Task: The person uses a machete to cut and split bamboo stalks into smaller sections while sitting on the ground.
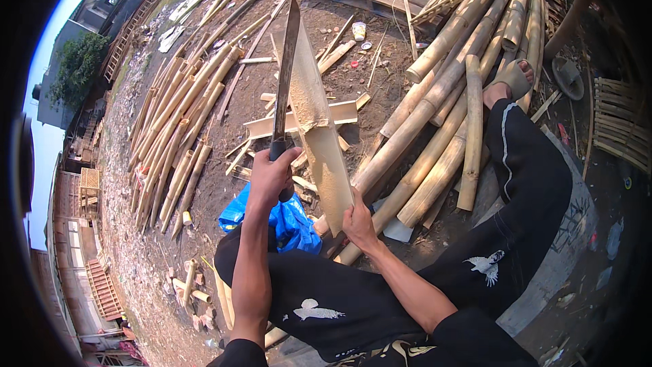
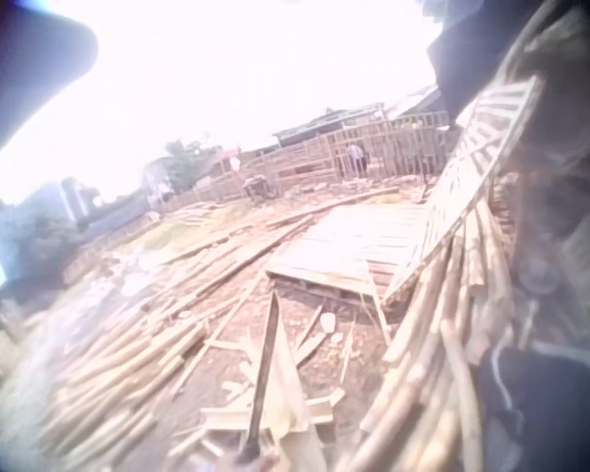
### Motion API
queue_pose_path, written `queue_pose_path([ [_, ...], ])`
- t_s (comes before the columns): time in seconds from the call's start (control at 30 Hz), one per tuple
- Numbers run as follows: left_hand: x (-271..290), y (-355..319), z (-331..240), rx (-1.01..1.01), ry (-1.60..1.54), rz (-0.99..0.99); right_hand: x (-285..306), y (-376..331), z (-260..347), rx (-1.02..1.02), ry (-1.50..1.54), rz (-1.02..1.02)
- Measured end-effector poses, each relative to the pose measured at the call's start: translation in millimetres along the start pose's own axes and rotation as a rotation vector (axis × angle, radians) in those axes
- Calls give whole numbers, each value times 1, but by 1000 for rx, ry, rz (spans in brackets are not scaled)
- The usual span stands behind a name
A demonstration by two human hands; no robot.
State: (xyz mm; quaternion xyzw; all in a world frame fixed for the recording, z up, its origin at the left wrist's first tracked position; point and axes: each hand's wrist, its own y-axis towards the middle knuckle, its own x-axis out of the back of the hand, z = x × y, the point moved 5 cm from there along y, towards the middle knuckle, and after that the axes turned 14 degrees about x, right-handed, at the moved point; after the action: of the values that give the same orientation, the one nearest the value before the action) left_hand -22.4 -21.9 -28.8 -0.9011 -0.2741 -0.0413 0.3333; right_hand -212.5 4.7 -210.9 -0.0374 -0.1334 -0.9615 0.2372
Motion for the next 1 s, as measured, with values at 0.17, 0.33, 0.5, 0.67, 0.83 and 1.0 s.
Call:
queue_pose_path([
  [0.17,10,-10,-5,-18,-35,-85,8,9,-4,162,-225,-54],
  [0.33,18,-24,-17,10,-212,-51,23,15,-10,187,-363,-131],
  [0.5,25,-57,-29,-23,-283,62,41,24,-24,184,-471,-182],
  [0.67,45,-76,-34,-7,-260,87,48,26,-20,226,-502,-207],
  [0.83,68,-74,-28,67,-277,169,56,26,-23,264,-541,-229],
  [1.0,75,-72,-24,16,-268,97,67,27,-32,284,-569,-223],
])
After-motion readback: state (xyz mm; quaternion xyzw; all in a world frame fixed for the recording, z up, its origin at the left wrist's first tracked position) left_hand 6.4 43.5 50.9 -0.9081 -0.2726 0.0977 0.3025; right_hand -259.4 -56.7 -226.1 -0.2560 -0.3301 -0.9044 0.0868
